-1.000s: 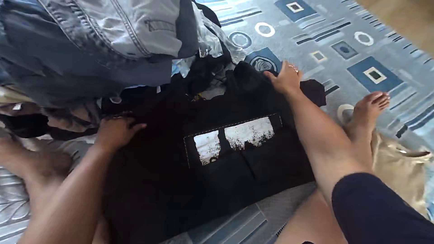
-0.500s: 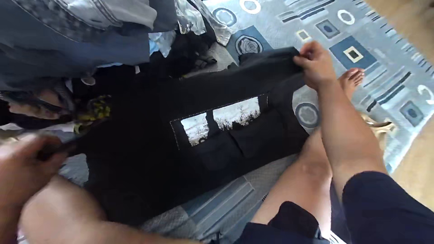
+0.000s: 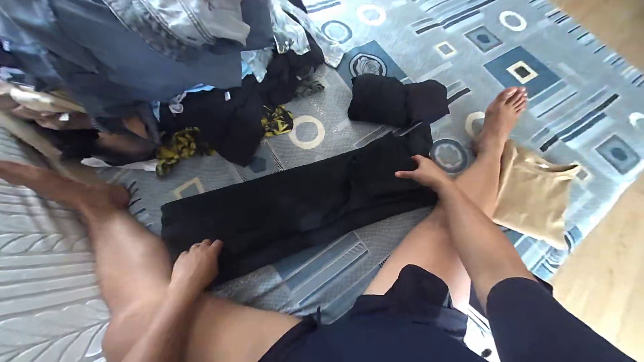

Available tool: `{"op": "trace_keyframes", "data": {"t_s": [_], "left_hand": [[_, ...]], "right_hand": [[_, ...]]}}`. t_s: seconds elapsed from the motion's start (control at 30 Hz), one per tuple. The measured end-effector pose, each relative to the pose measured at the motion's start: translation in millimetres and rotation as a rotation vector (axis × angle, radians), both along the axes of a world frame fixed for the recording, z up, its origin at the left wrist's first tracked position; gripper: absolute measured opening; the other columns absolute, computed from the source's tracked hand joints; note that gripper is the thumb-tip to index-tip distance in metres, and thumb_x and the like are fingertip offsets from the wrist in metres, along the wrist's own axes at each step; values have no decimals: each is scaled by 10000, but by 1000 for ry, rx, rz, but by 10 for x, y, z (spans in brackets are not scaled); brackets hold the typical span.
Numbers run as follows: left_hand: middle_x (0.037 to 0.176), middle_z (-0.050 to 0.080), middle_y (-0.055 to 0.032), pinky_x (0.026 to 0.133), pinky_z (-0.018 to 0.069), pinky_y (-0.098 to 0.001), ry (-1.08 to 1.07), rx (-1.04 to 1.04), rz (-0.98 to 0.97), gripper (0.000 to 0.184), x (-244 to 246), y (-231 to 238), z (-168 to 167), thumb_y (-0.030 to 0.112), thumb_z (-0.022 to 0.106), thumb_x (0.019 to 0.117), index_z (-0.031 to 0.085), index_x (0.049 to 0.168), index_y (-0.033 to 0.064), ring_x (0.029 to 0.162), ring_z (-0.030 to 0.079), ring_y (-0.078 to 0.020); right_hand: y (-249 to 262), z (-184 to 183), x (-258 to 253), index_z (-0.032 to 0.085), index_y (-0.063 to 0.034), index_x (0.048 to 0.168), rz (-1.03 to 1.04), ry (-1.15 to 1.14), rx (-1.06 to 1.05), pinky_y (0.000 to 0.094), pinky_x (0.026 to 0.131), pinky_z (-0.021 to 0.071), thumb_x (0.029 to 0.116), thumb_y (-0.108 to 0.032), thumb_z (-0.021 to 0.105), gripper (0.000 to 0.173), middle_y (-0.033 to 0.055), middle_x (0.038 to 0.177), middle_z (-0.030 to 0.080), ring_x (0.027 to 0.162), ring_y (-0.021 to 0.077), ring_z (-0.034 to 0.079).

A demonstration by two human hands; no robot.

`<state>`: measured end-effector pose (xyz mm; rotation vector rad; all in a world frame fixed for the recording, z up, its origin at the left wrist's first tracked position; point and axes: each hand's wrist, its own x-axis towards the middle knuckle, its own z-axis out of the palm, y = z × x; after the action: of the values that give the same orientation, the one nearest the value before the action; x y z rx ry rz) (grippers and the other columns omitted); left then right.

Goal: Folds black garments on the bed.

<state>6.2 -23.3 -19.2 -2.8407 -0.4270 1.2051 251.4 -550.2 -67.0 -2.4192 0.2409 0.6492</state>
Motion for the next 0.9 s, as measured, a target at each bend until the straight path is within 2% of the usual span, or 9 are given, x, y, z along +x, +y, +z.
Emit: {"op": "trace_keyframes", "data": {"t_s": [0.1,0.2,0.27,0.4,0.53,0.6,0.67,0.77,0.9], "left_hand": [[1404,562,-290,995,446,-706,-54,51,19,482,-53,178,-224,83,715,898,602,1366,49,1340,498,-509],[1442,514,-331,1024,427,-703,36,28,87,453,75,-83,110,77,685,934,589,1367,-17,1364,466,-536],[1466,490,-341,1047,417,-685,86,54,112,446,133,-218,234,78,662,964,568,1385,-38,1379,459,-531],[1398,548,-327,975,478,-688,103,85,73,458,108,79,-67,141,709,907,614,1338,19,1310,530,-517],[1501,512,-242,1165,344,-598,54,-72,370,402,192,-157,552,132,506,1068,532,1453,19,1419,464,-402],[1265,627,-350,1011,467,-668,-418,-170,297,352,145,264,279,120,553,1006,622,1281,-89,1197,609,-500],[1333,558,-397,1078,383,-704,-636,-163,215,377,327,719,17,158,541,1047,590,1319,-99,1281,524,-564],[1427,547,-313,1109,334,-730,-620,-139,135,451,529,1265,-254,306,589,1054,589,1387,2,1343,488,-539],[1359,591,-315,1086,368,-712,-585,-199,185,349,634,1284,-224,169,681,1004,654,1280,-42,1291,530,-535]], "right_hand": [[64,-62,-154,540,21,1424,-79,-10,44,665,1076,427,812,-209,884,739,310,1346,594,1285,460,558],[15,39,-328,656,23,1240,-151,-24,367,519,977,551,813,-71,855,481,207,1160,708,1074,301,692],[-52,-1,-316,654,16,1255,-151,-53,364,512,997,539,857,-186,842,484,205,1174,702,1091,293,684],[-255,-161,-182,642,15,1270,-101,-64,-39,695,992,459,784,-365,903,670,290,1172,667,1148,471,619],[-346,106,56,644,22,1268,-368,-329,42,635,997,481,940,-428,738,564,274,1198,676,1133,436,645],[-341,157,297,646,29,1273,-394,-356,2,640,1036,443,1000,-448,645,550,278,1246,659,1193,446,615],[-285,136,564,641,9,1299,-396,-310,-66,651,1049,428,1007,-518,600,604,274,1285,646,1236,445,597],[-195,42,870,635,-29,1336,-437,-203,-178,673,1040,429,981,-638,549,710,276,1340,618,1286,456,565],[-252,-188,1022,642,34,1294,-331,-232,-227,698,1063,387,1036,-548,513,650,333,1329,602,1300,507,534]]}}
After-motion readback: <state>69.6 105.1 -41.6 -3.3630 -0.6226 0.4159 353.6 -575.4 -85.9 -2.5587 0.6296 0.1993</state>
